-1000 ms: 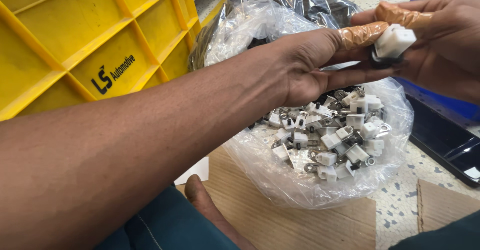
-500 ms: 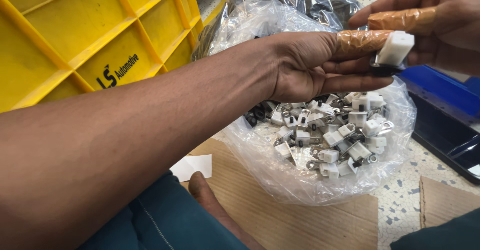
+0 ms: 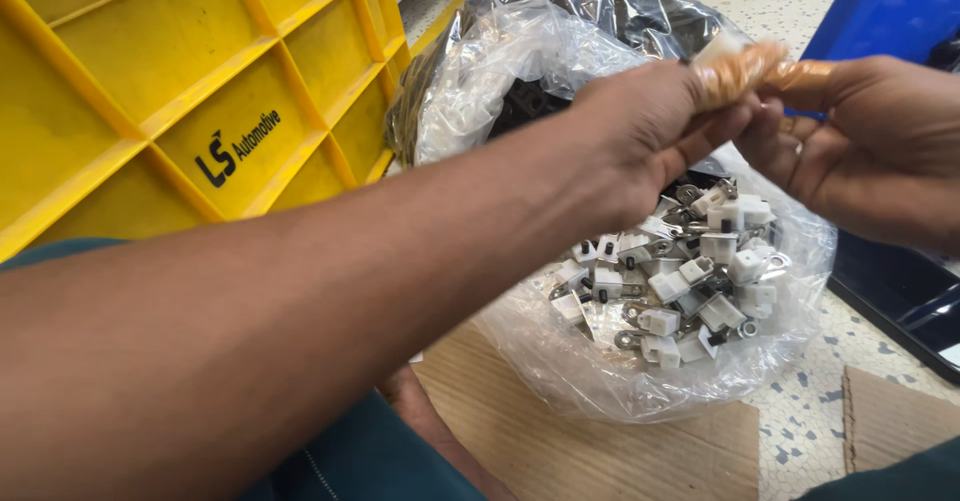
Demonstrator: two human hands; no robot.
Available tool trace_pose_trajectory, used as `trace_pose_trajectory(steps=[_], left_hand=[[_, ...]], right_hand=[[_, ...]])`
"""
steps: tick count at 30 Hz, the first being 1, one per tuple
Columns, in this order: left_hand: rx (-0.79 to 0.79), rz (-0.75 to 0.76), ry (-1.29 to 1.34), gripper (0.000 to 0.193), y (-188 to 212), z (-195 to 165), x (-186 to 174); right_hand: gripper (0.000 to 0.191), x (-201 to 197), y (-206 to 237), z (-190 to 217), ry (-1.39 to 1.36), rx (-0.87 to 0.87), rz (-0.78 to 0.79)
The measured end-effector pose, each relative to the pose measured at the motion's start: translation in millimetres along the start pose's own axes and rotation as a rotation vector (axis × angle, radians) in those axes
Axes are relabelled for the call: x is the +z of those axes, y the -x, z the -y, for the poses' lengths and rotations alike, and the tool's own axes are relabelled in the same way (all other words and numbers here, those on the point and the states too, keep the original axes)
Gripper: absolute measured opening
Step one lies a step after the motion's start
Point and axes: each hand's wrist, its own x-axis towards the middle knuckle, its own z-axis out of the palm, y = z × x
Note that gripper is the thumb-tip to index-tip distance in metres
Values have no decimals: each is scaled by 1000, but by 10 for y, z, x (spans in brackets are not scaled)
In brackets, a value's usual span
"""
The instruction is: The person picks small white plastic parts and black rubber/metal fittings from a bulk bag and presses them together by hand to assemble complete units, placing each finished assembly back into the bag. The person repeats this snap-fit assembly cycle continuously throughout the episode.
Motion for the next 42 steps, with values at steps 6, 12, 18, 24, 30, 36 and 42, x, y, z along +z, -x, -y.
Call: trace_pose_trajectory(steps=[6, 12, 18, 24, 30, 36, 42], left_hand=[[-103, -239, -51, 18, -19, 135, -66], [-91, -2, -214, 36, 93, -42, -31], [-37, 33, -380, 29, 203, -183, 117], [-12, 103, -434, 33, 305, -186, 161], [-87, 110, -435, 31, 317, -144, 172], [-51, 146, -481, 33, 314, -159, 201], [-9, 145, -604, 30, 257, -179, 136]], right_hand=[[25, 116, 159, -90, 269, -135, -38], [36, 135, 162, -40, 380, -193, 0], [28, 6, 105, 46, 627, -338, -94], [41, -79, 51, 73, 669, -358, -41], [48, 17, 144, 171, 557, -204, 61], [39, -51, 70, 96, 447, -182, 65], [38, -149, -34, 60, 549, -230, 10]])
